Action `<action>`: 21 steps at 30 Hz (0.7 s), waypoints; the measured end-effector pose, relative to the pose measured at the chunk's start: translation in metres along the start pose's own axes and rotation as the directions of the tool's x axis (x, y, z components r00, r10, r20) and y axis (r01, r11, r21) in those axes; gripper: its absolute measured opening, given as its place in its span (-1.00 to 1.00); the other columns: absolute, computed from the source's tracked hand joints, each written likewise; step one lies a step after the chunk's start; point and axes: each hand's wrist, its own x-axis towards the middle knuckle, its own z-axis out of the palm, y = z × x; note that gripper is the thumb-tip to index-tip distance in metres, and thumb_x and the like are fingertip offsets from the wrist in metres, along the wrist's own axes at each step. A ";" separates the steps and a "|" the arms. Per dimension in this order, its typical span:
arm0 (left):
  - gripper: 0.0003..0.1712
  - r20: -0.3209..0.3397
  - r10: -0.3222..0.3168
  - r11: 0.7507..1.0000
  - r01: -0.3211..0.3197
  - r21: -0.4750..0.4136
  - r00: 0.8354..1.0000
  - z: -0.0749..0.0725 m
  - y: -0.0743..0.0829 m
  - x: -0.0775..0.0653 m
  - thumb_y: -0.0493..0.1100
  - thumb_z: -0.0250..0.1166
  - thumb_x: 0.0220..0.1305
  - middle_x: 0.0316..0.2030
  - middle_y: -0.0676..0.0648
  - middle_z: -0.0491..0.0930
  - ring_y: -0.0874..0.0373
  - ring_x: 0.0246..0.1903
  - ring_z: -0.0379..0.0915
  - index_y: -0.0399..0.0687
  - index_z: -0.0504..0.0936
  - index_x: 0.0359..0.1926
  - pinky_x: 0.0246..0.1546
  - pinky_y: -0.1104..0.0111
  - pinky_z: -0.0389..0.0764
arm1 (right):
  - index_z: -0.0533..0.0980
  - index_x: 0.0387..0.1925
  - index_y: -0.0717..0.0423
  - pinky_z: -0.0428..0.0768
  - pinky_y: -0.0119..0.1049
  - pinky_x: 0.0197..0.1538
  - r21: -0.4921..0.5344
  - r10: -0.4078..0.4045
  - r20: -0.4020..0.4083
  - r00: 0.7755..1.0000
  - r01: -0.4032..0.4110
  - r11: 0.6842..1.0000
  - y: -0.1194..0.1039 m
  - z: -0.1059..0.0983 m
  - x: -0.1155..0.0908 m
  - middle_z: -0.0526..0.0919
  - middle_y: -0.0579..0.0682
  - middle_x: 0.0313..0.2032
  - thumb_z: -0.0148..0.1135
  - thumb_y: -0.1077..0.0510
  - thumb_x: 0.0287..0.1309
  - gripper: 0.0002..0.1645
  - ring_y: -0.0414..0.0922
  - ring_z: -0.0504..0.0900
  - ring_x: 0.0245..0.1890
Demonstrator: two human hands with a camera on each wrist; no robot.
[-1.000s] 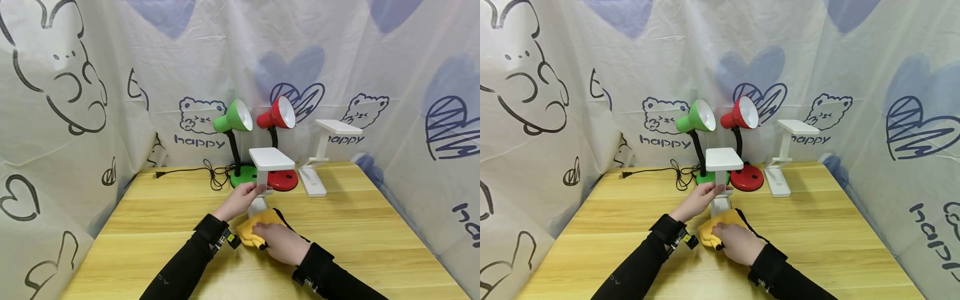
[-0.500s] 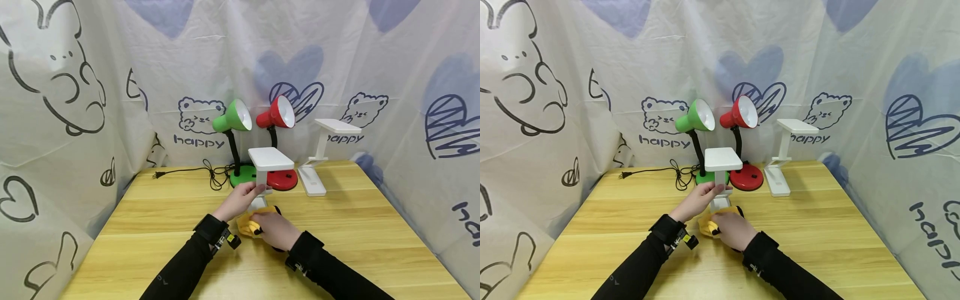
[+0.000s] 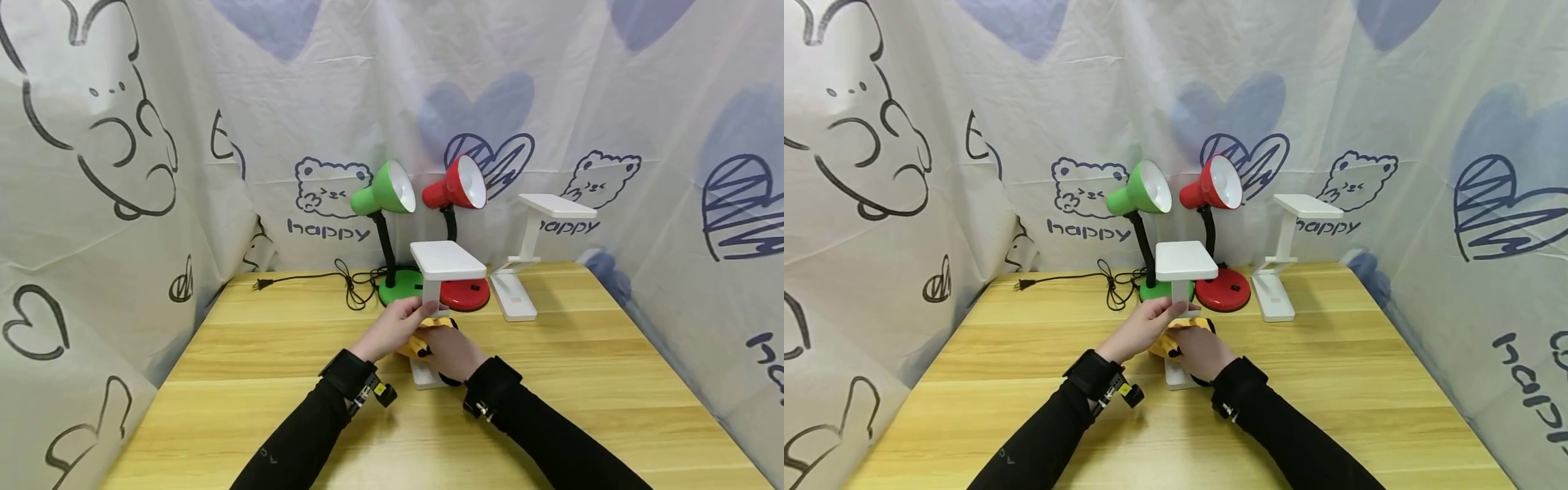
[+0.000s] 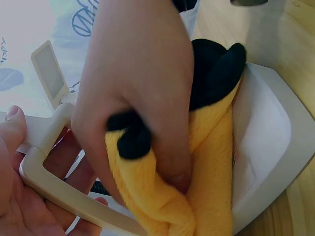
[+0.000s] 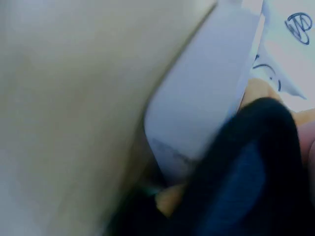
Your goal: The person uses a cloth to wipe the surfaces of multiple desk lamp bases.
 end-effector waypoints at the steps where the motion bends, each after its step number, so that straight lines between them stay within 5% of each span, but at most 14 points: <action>1: -0.57 -0.001 0.003 1.000 -0.003 0.003 1.000 0.000 0.000 0.000 0.35 0.02 0.45 0.02 0.18 0.69 0.16 -0.08 0.57 0.40 0.69 0.06 -0.04 0.28 0.57 | 0.57 0.08 0.05 0.64 -0.36 -0.19 0.013 -0.012 0.012 1.000 0.012 1.000 -0.001 -0.002 -0.005 0.73 -0.10 -0.29 0.38 0.19 0.21 -0.61 -0.26 0.64 -0.34; 4: -0.56 -0.003 0.016 1.000 -0.016 0.014 1.000 0.001 0.000 0.001 0.33 0.01 0.47 0.08 0.18 0.68 0.19 0.15 0.55 0.37 0.68 0.08 0.19 0.19 0.54 | 0.56 0.13 0.00 0.67 -0.28 -0.01 0.083 -0.042 0.077 0.996 0.036 0.996 -0.005 -0.011 -0.022 0.74 -0.08 -0.05 0.32 0.22 0.26 -0.60 -0.22 0.69 -0.13; 9: -0.53 -0.009 0.027 0.999 -0.027 0.025 1.000 0.000 0.001 0.001 0.33 -0.01 0.47 0.10 0.14 0.69 0.09 0.11 0.56 0.35 0.68 0.11 0.17 0.15 0.52 | 0.53 0.28 -0.03 0.59 -0.14 0.27 0.227 -0.052 0.201 0.978 0.005 0.974 -0.008 -0.030 -0.059 0.62 -0.03 0.26 0.24 0.42 0.15 -0.34 -0.08 0.59 0.27; 14: -0.51 -0.015 0.019 1.000 -0.019 0.024 1.000 0.000 0.000 0.001 0.35 -0.01 0.46 0.10 0.14 0.69 0.04 0.15 0.56 0.34 0.68 0.11 0.20 0.14 0.54 | 0.55 0.25 -0.19 0.60 -0.22 0.21 0.425 -0.012 0.268 0.963 -0.107 0.899 0.007 -0.046 -0.088 0.65 -0.15 0.19 0.15 0.40 0.20 -0.35 -0.22 0.61 0.16; 16: -0.52 -0.017 0.012 1.000 -0.012 0.025 1.000 0.000 0.000 0.001 0.36 0.00 0.45 0.09 0.14 0.69 0.03 0.16 0.56 0.35 0.68 0.09 0.21 0.13 0.54 | 0.60 0.15 -0.16 0.60 -0.30 0.08 0.520 0.075 0.238 0.968 -0.192 0.832 0.020 -0.050 -0.094 0.70 -0.13 0.06 0.16 0.33 0.28 -0.51 -0.26 0.61 -0.01; 18: -0.52 -0.018 0.007 1.000 -0.007 0.023 1.000 0.001 0.000 0.001 0.37 0.00 0.44 0.09 0.14 0.70 0.04 0.15 0.57 0.35 0.69 0.08 0.21 0.10 0.53 | 0.62 0.10 -0.05 0.56 -0.38 -0.01 0.622 0.226 0.170 0.959 -0.282 0.731 0.035 -0.051 -0.099 0.72 -0.04 -0.02 0.20 0.26 0.33 -0.65 -0.31 0.59 -0.13; 19: -0.51 -0.017 0.002 1.000 -0.002 0.023 1.000 0.001 0.000 0.001 0.38 0.00 0.44 0.09 0.14 0.70 0.08 0.15 0.57 0.35 0.69 0.08 0.22 0.10 0.53 | 0.62 0.10 0.03 0.57 -0.39 -0.06 0.682 0.316 0.135 0.939 -0.319 0.658 0.043 -0.052 -0.101 0.72 0.04 -0.05 0.22 0.21 0.35 -0.68 -0.30 0.60 -0.18; 21: -0.49 -0.014 -0.003 1.000 0.004 0.028 1.000 0.002 0.001 0.002 0.39 0.00 0.43 0.11 0.13 0.69 0.13 0.16 0.57 0.34 0.69 0.08 0.24 0.08 0.52 | 0.56 0.19 0.16 0.60 -0.40 -0.05 0.790 0.493 0.102 0.864 -0.372 0.488 0.055 -0.052 -0.102 0.70 0.13 -0.01 0.22 0.13 0.38 -0.60 -0.31 0.63 -0.18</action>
